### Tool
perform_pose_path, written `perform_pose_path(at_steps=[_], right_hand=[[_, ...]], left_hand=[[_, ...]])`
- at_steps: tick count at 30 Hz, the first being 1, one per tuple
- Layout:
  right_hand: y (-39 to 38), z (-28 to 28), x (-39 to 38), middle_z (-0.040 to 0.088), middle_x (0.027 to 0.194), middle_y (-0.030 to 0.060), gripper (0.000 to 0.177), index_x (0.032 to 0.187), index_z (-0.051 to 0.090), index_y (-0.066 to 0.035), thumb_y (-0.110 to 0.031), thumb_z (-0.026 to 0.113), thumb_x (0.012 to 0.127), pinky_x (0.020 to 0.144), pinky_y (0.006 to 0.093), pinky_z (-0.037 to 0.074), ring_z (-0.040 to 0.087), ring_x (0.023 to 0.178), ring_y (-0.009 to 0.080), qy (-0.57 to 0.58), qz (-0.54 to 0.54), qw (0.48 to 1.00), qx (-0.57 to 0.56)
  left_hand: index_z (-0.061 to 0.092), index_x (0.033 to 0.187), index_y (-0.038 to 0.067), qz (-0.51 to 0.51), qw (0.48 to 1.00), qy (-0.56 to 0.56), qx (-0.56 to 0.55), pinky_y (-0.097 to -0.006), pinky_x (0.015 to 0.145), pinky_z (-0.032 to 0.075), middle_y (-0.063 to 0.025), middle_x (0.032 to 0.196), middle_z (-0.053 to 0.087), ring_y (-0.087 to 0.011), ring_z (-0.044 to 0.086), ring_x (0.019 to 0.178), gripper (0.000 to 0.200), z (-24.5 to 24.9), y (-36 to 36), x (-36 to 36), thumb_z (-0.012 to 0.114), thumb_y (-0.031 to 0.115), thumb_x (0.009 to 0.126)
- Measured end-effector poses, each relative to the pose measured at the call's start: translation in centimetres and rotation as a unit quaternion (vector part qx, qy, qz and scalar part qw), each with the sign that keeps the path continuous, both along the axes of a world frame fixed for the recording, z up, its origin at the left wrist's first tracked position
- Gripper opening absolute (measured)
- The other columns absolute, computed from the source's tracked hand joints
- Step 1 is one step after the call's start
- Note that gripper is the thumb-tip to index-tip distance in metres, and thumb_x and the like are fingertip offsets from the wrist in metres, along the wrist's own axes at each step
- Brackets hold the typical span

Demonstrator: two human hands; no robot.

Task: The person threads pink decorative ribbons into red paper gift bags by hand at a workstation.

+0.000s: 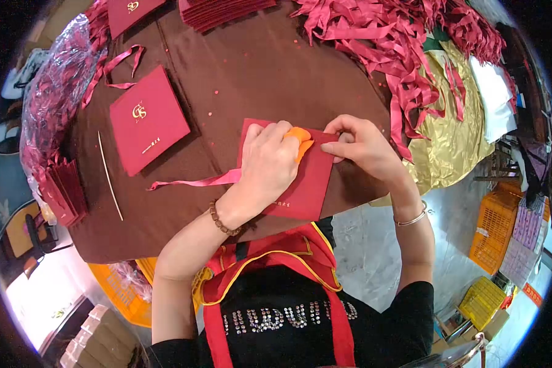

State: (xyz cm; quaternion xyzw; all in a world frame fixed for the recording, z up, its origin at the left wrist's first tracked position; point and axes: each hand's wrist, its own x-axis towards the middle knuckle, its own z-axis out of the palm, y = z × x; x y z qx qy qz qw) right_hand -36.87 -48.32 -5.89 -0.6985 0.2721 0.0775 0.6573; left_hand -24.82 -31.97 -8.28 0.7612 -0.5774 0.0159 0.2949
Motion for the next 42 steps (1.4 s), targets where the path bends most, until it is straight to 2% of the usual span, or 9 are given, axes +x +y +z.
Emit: perform_pose_path(at_steps=[2,6,8,19,25,28,38,40,42], right_hand=[[0.1,-0.1,-0.1,0.056,0.070,-0.0044,0.020,0.096,0.057,-0.001,-0.010,0.067,0.081,0.052,0.0159,0.038,0.050,0.060,0.0006,-0.005,-0.006,1.000,0.017],[-0.1,-0.3,-0.1,0.056,0.070,-0.0040,0.020,0.098,0.058,-0.001,-0.011,0.066,0.082,0.056,0.0166,0.042,0.052,0.062,0.0017,-0.005,-0.024,0.998,0.060],[-0.2,-0.2,-0.1,0.056,0.070,-0.0038,0.021,0.099,0.058,-0.001,-0.011,0.065,0.083,0.057,0.0171,0.043,0.053,0.063,0.0022,-0.002,-0.023,0.998,0.056],[-0.6,-0.6,-0.2,0.057,0.085,-0.0022,0.019,0.101,0.058,-0.001,-0.015,0.061,0.087,0.065,0.0192,0.049,0.055,0.075,0.0036,-0.007,0.004,0.998,0.067],[-0.9,-1.4,-0.4,0.056,0.087,-0.0022,0.020,0.101,0.058,-0.002,-0.019,0.060,0.089,0.067,0.0205,0.050,0.056,0.077,0.0049,-0.021,0.003,0.993,0.116],[-0.7,-1.0,-0.3,0.056,0.086,-0.0024,0.021,0.101,0.058,-0.003,-0.020,0.059,0.089,0.068,0.0212,0.050,0.056,0.077,0.0051,-0.016,-0.001,0.995,0.099],[0.0,-0.2,-0.2,0.055,0.082,-0.0047,0.016,0.099,0.059,-0.004,-0.016,0.061,0.088,0.064,0.0177,0.045,0.052,0.073,0.0023,-0.015,-0.032,0.993,0.110],[0.2,0.2,-0.2,0.051,0.076,-0.0069,0.014,0.095,0.059,-0.005,-0.012,0.063,0.085,0.058,0.0164,0.040,0.047,0.067,0.0004,-0.003,-0.014,0.998,0.064],[0.5,-0.4,-0.3,0.050,0.074,-0.0076,0.013,0.094,0.058,-0.004,-0.010,0.064,0.084,0.057,0.0165,0.038,0.045,0.065,-0.0002,-0.021,-0.018,0.999,0.042]], left_hand=[[0.059,0.070,0.001,0.008,0.999,0.037,-0.031,-0.0357,0.066,0.036,-0.0104,0.085,0.058,-0.0235,0.056,0.075,0.006,-0.5,-0.1,-0.1,0.062,0.006,0.067],[0.059,0.070,0.001,0.006,0.998,0.061,-0.011,-0.0356,0.066,0.036,-0.0098,0.083,0.058,-0.0234,0.055,0.074,0.006,-0.3,-0.1,0.0,0.062,0.005,0.067],[0.065,0.080,0.005,0.009,0.998,0.047,-0.034,-0.0348,0.063,0.038,-0.0071,0.079,0.059,-0.0254,0.055,0.069,0.011,-0.5,-0.1,0.0,0.069,0.012,0.072],[0.066,0.082,0.003,0.008,0.995,0.101,-0.006,-0.0358,0.062,0.038,-0.0079,0.075,0.057,-0.0252,0.056,0.070,0.013,0.6,-0.6,0.7,0.064,0.007,0.070],[0.065,0.082,0.002,0.035,0.992,0.121,-0.023,-0.0357,0.066,0.040,-0.0087,0.085,0.059,-0.0262,0.056,0.072,0.013,0.4,0.5,1.5,0.064,0.004,0.070],[0.065,0.082,0.002,0.026,0.995,0.073,-0.063,-0.0350,0.066,0.040,-0.0080,0.090,0.059,-0.0250,0.056,0.074,0.013,0.3,1.0,1.4,0.066,0.004,0.069],[0.065,0.084,0.005,-0.003,0.999,0.016,-0.050,-0.0339,0.062,0.039,-0.0062,0.085,0.060,-0.0236,0.055,0.070,0.016,0.0,0.6,0.5,0.072,0.009,0.069],[0.060,0.069,0.001,0.002,0.999,0.019,-0.044,-0.0346,0.064,0.036,-0.0068,0.084,0.058,-0.0218,0.055,0.074,0.009,-0.1,0.6,0.4,0.064,0.005,0.062],[0.059,0.068,0.001,0.004,0.999,0.011,-0.039,-0.0348,0.064,0.035,-0.0071,0.083,0.057,-0.0217,0.055,0.074,0.010,-0.1,0.5,0.3,0.064,0.005,0.060]])
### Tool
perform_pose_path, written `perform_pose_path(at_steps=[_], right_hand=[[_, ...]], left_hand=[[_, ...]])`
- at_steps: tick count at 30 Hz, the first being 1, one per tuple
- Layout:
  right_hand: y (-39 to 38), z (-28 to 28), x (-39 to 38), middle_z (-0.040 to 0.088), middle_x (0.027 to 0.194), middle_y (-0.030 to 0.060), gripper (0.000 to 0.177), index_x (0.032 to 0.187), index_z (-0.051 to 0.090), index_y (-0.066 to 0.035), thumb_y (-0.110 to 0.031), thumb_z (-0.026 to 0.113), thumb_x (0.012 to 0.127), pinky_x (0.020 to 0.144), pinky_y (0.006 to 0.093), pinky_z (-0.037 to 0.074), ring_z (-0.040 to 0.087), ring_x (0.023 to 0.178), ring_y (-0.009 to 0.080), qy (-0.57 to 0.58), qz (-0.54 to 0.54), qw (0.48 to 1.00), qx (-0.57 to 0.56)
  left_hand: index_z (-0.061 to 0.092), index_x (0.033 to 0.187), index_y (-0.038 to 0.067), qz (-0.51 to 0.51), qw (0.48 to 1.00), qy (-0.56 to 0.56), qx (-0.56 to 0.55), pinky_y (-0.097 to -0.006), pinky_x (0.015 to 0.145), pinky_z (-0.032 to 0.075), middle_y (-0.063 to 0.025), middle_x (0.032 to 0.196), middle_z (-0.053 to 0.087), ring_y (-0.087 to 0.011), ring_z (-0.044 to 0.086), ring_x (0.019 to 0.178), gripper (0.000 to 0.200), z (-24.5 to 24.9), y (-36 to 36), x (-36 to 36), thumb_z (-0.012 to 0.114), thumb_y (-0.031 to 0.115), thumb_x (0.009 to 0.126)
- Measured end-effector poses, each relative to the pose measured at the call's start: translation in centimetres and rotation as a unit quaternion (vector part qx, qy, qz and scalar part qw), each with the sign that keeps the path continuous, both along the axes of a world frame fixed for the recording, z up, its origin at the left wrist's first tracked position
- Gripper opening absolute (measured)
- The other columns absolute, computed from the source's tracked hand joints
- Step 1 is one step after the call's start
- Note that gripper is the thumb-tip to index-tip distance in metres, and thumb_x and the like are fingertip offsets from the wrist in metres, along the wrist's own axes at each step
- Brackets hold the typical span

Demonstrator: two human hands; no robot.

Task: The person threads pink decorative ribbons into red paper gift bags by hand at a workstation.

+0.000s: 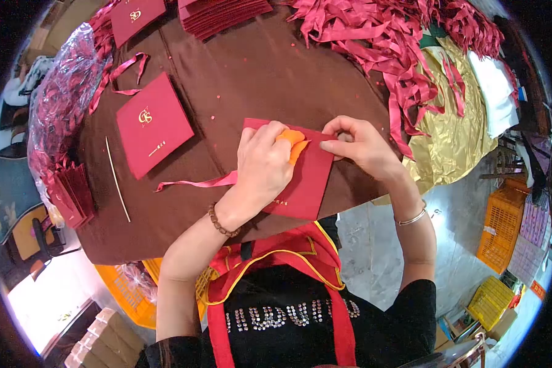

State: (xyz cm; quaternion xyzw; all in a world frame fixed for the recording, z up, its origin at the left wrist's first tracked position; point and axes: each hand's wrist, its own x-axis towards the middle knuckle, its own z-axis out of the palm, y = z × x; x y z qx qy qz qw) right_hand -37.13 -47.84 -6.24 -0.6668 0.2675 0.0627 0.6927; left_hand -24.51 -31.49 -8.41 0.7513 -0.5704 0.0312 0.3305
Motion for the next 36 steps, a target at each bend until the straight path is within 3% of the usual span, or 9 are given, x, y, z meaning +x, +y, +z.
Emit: perform_pose_path(at_steps=[8,13,14,15,17,19,25,27,36], right_hand=[[0.1,-0.4,-0.3,0.050,0.076,-0.0065,0.011,0.090,0.058,-0.004,-0.007,0.065,0.082,0.058,0.0175,0.038,0.044,0.066,0.0007,-0.045,0.009,0.998,-0.051],[-0.4,-0.7,-0.8,0.055,0.084,0.0042,0.015,0.089,0.059,-0.002,-0.011,0.066,0.080,0.075,0.0258,0.044,0.053,0.084,0.0119,-0.134,0.041,0.986,-0.086],[-0.5,0.0,-0.8,0.055,0.084,0.0035,0.014,0.089,0.060,-0.001,-0.010,0.066,0.080,0.074,0.0256,0.044,0.053,0.082,0.0113,-0.084,0.048,0.992,-0.084],[-0.5,-0.1,-0.8,0.054,0.083,0.0022,0.012,0.088,0.061,-0.002,-0.010,0.067,0.080,0.070,0.0244,0.043,0.052,0.079,0.0102,-0.109,0.033,0.993,-0.033],[-0.6,0.4,-0.6,0.055,0.084,0.0013,0.011,0.085,0.062,-0.002,-0.008,0.068,0.078,0.069,0.0234,0.043,0.052,0.076,0.0085,-0.078,0.061,0.990,-0.102],[-0.3,0.1,-0.4,0.054,0.078,-0.0023,0.011,0.083,0.060,-0.002,-0.005,0.068,0.076,0.064,0.0203,0.041,0.050,0.070,0.0046,-0.080,0.017,0.996,-0.036],[1.0,0.6,0.2,0.054,0.078,0.0007,0.013,0.085,0.061,0.000,-0.008,0.067,0.077,0.060,0.0223,0.041,0.051,0.070,0.0066,-0.076,0.053,0.967,-0.237],[1.4,1.0,0.5,0.053,0.078,0.0071,0.017,0.088,0.061,0.002,-0.008,0.068,0.076,0.063,0.0253,0.043,0.051,0.068,0.0138,-0.083,0.073,0.942,-0.316],[1.1,-0.8,1.0,0.054,0.081,0.0064,0.012,0.088,0.059,0.001,-0.006,0.064,0.079,0.071,0.0243,0.042,0.052,0.077,0.0130,-0.119,0.014,0.970,-0.210]], left_hand=[[0.057,0.066,0.004,0.006,0.998,-0.060,0.001,-0.0367,0.065,0.034,-0.0082,0.081,0.054,-0.0222,0.054,0.074,0.011,0.9,-0.7,-1.0,0.063,0.008,0.058],[0.055,0.068,0.007,-0.013,0.994,-0.105,-0.022,-0.0398,0.065,0.033,-0.0085,0.078,0.050,-0.0234,0.049,0.074,0.008,0.4,-0.7,-1.5,0.057,0.014,0.064],[0.059,0.075,0.009,-0.023,0.994,-0.102,-0.029,-0.0410,0.068,0.034,-0.0057,0.079,0.052,-0.0227,0.050,0.072,0.012,0.8,-0.6,-1.4,0.059,0.013,0.063],[0.059,0.074,0.008,-0.030,0.991,-0.119,-0.047,-0.0431,0.073,0.035,-0.0073,0.089,0.056,-0.0235,0.053,0.083,0.012,0.7,-0.6,-1.2,0.058,0.013,0.064],[0.060,0.077,0.004,-0.035,0.992,-0.110,-0.061,-0.0520,0.088,0.033,-0.0108,0.106,0.057,-0.0258,0.052,0.104,0.014,1.7,-0.8,-0.9,0.058,0.013,0.066],[0.062,0.083,0.003,-0.042,0.992,-0.107,-0.043,-0.0555,0.090,0.031,-0.0118,0.105,0.055,-0.0273,0.050,0.105,0.017,0.4,-0.6,-0.6,0.055,0.014,0.072],[0.062,0.080,0.003,-0.012,0.995,-0.093,-0.035,-0.0557,0.090,0.029,-0.0088,0.101,0.057,-0.0252,0.049,0.105,0.016,-0.9,-0.4,-1.1,0.058,0.013,0.068],[0.062,0.080,0.003,-0.006,0.994,-0.102,-0.040,-0.0556,0.090,0.029,-0.0090,0.101,0.057,-0.0253,0.049,0.105,0.017,-0.8,-0.5,-1.3,0.058,0.013,0.068],[0.062,0.080,0.007,0.045,0.995,-0.059,-0.068,-0.0527,0.085,0.032,-0.0084,0.101,0.057,-0.0262,0.052,0.100,0.013,1.2,0.4,-0.2,0.059,0.016,0.073]])
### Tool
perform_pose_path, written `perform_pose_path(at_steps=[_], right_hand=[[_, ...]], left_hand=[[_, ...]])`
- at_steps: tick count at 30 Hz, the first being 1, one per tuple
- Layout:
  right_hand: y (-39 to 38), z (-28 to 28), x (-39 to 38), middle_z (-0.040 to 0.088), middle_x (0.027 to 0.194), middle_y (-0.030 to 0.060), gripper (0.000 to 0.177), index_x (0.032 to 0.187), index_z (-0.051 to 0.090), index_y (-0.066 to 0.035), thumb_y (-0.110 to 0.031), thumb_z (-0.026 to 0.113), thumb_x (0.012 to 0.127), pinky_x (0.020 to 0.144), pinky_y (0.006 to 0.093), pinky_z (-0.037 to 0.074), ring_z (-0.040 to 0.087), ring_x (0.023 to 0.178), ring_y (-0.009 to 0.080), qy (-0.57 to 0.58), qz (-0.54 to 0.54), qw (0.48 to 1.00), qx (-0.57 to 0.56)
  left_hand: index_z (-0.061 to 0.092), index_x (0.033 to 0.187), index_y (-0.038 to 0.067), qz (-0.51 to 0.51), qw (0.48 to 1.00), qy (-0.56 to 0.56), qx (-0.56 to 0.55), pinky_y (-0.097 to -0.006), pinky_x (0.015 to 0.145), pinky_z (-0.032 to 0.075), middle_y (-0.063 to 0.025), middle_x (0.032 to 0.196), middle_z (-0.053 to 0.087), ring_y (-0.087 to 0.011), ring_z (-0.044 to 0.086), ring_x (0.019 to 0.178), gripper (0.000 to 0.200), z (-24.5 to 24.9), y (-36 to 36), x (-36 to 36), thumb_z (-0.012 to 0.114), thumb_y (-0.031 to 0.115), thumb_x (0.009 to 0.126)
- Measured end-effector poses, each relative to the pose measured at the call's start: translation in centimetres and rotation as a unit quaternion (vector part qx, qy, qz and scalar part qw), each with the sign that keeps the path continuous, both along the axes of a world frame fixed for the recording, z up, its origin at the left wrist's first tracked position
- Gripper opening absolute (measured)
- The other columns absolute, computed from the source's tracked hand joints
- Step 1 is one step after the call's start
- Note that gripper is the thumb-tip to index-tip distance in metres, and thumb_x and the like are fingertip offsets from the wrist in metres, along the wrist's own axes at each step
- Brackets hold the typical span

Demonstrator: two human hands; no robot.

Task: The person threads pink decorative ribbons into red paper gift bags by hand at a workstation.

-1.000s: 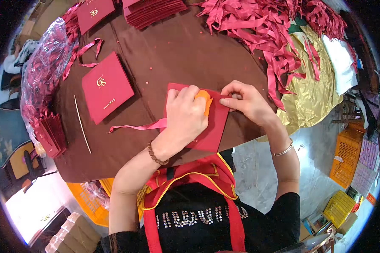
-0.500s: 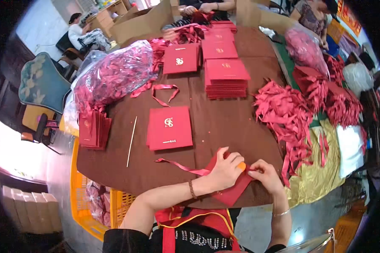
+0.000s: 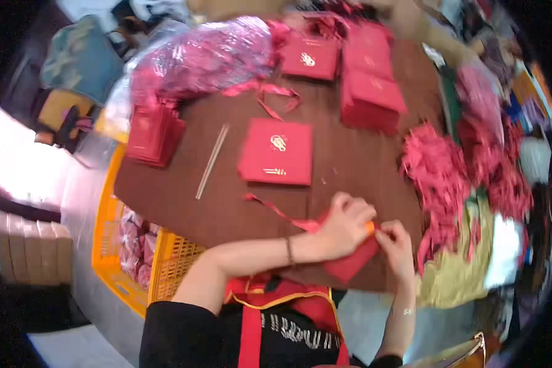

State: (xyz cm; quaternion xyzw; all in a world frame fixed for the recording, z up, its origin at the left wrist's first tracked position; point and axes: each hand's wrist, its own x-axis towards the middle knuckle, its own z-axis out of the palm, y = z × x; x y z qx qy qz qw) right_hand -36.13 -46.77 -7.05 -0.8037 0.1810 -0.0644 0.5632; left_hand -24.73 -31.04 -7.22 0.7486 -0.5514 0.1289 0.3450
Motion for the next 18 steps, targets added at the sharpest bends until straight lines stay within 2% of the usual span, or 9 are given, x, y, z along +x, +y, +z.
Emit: perform_pose_path(at_steps=[1,3,5,9,11,18], right_hand=[[0.2,1.1,0.5,0.055,0.082,0.0068,0.012,0.089,0.059,0.001,-0.006,0.064,0.080,0.072,0.0248,0.042,0.053,0.079,0.0136,-0.002,0.006,1.000,0.004],[0.3,2.0,0.6,0.056,0.084,0.0071,0.013,0.089,0.059,0.001,-0.009,0.063,0.081,0.073,0.0257,0.043,0.054,0.080,0.0139,-0.027,0.039,0.998,0.041],[0.5,2.1,0.4,0.052,0.083,0.0008,0.011,0.089,0.059,0.001,-0.008,0.063,0.083,0.068,0.0229,0.040,0.048,0.078,0.0074,0.016,0.031,0.999,0.012],[0.5,2.1,0.1,0.050,0.084,0.0002,0.012,0.089,0.059,0.000,-0.010,0.062,0.083,0.067,0.0219,0.038,0.047,0.076,0.0071,0.051,0.021,0.998,0.019],[0.5,1.7,0.0,0.049,0.085,-0.0008,0.012,0.089,0.059,0.000,-0.011,0.062,0.084,0.066,0.0214,0.037,0.046,0.074,0.0065,0.046,0.022,0.997,0.051],[0.6,1.6,0.1,0.050,0.085,-0.0009,0.014,0.090,0.060,0.000,-0.012,0.063,0.083,0.064,0.0207,0.037,0.045,0.073,0.0057,0.053,0.008,0.997,0.054]], left_hand=[[0.062,0.079,0.008,0.007,0.999,0.045,0.022,-0.0504,0.082,0.034,-0.0070,0.099,0.057,-0.0257,0.052,0.098,0.011,0.9,0.7,0.5,0.061,0.017,0.073],[0.063,0.080,0.009,0.008,0.998,0.064,-0.004,-0.0443,0.078,0.035,-0.0040,0.094,0.058,-0.0240,0.053,0.094,0.014,0.1,1.1,1.0,0.067,0.016,0.069],[0.064,0.081,0.009,0.033,0.999,0.025,-0.029,-0.0402,0.080,0.033,-0.0024,0.090,0.058,-0.0228,0.052,0.094,0.018,0.5,1.5,1.3,0.073,0.015,0.066],[0.065,0.083,0.011,0.036,0.999,0.017,-0.018,-0.0401,0.082,0.030,0.0005,0.093,0.057,-0.0219,0.051,0.097,0.018,0.0,1.7,1.2,0.073,0.015,0.067],[0.065,0.075,0.007,0.040,0.999,0.008,-0.020,-0.0425,0.081,0.029,-0.0002,0.092,0.056,-0.0221,0.048,0.098,0.017,0.1,1.6,1.1,0.072,0.013,0.061],[0.064,0.072,0.004,0.025,0.999,0.011,-0.022,-0.0420,0.082,0.026,-0.0013,0.090,0.057,-0.0211,0.050,0.095,0.016,-0.3,1.1,0.5,0.072,0.012,0.061]])
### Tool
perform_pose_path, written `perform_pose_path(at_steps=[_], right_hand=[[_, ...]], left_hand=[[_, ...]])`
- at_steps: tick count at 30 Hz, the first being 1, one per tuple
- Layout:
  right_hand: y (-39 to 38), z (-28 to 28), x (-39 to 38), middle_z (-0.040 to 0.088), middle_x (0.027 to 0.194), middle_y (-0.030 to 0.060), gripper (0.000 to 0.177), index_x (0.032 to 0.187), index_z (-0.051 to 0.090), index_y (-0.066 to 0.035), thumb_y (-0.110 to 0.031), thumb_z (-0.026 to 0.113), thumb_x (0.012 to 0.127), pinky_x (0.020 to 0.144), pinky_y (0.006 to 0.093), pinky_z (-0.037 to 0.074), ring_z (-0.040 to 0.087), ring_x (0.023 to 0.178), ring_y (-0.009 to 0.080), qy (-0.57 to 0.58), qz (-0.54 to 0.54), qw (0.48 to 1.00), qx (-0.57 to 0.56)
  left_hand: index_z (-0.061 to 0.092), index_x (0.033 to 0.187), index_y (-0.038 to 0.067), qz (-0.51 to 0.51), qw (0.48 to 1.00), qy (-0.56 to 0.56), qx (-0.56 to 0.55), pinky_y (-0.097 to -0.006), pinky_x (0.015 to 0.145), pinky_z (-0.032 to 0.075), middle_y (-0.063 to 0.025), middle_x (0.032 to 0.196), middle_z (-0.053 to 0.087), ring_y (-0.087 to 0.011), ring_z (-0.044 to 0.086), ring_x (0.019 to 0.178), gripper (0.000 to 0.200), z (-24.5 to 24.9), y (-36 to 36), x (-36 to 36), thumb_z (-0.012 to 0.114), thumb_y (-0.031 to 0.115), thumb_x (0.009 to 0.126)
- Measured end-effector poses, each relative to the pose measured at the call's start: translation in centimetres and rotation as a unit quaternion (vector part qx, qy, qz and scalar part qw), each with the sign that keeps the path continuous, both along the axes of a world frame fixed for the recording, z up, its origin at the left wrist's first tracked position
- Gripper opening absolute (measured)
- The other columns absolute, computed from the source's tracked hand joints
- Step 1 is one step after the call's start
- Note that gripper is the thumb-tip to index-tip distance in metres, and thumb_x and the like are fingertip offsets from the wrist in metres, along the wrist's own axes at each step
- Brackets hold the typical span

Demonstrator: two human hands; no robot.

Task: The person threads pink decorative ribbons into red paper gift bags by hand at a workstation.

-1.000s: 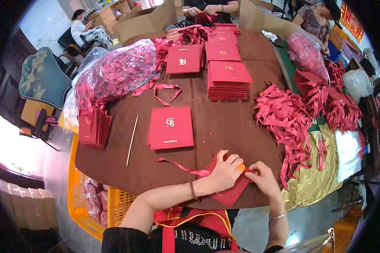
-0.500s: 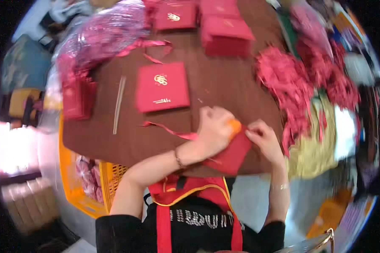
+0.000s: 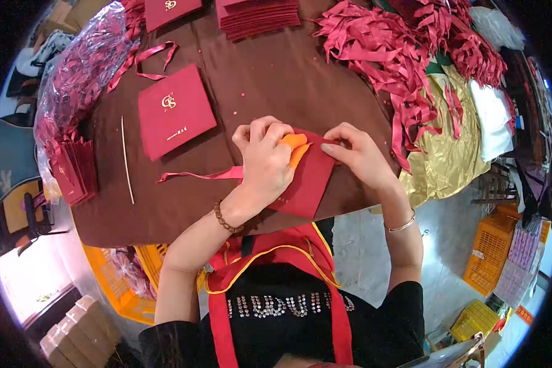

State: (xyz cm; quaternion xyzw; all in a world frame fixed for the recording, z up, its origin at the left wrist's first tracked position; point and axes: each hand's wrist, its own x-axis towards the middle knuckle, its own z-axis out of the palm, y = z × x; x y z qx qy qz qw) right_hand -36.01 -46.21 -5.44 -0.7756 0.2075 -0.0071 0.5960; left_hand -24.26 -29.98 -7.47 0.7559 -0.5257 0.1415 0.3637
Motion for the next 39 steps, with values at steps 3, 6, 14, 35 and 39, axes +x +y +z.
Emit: perform_pose_path(at_steps=[3,6,14,35,39], right_hand=[[-0.1,-0.3,-0.1,0.050,0.086,-0.0009,0.014,0.090,0.060,0.000,-0.012,0.063,0.083,0.064,0.0206,0.037,0.045,0.073,0.0055,-0.010,0.005,1.000,-0.008],[0.2,-0.3,-0.2,0.051,0.085,-0.0015,0.014,0.090,0.060,0.000,-0.012,0.064,0.083,0.064,0.0202,0.037,0.046,0.072,0.0049,-0.001,-0.009,1.000,0.021],[0.0,-0.8,0.0,0.053,0.083,-0.0038,0.015,0.093,0.060,-0.002,-0.013,0.064,0.084,0.064,0.0186,0.039,0.047,0.072,0.0033,0.016,0.002,0.999,0.042],[1.4,0.2,0.2,0.050,0.083,0.0018,0.012,0.089,0.060,0.001,-0.009,0.063,0.082,0.066,0.0224,0.037,0.046,0.073,0.0084,-0.019,0.004,0.998,-0.065],[1.3,-0.2,0.0,0.050,0.082,0.0021,0.010,0.088,0.060,0.001,-0.007,0.062,0.082,0.067,0.0226,0.038,0.047,0.075,0.0089,-0.059,0.019,0.996,-0.071]], left_hand=[[0.063,0.071,0.004,-0.006,1.000,-0.013,0.005,-0.0421,0.082,0.026,-0.0015,0.090,0.057,-0.0211,0.050,0.094,0.016,0.0,-0.1,0.0,0.071,0.011,0.060],[0.064,0.072,0.004,-0.007,0.999,-0.021,0.023,-0.0422,0.082,0.027,-0.0012,0.090,0.057,-0.0210,0.050,0.094,0.014,0.2,0.0,-0.2,0.071,0.011,0.061],[0.067,0.085,0.011,0.025,0.997,0.008,0.077,-0.0392,0.082,0.029,0.0000,0.091,0.057,-0.0212,0.051,0.095,0.019,-0.2,1.4,0.5,0.073,0.014,0.068],[0.063,0.071,0.008,0.006,0.997,-0.025,0.078,-0.0420,0.080,0.029,-0.0020,0.086,0.057,-0.0225,0.050,0.092,0.012,1.1,0.2,-0.5,0.071,0.012,0.063],[0.062,0.070,0.007,0.004,0.995,-0.037,0.090,-0.0431,0.079,0.030,-0.0028,0.086,0.056,-0.0232,0.050,0.092,0.012,1.4,-0.2,-1.1,0.068,0.009,0.060]])
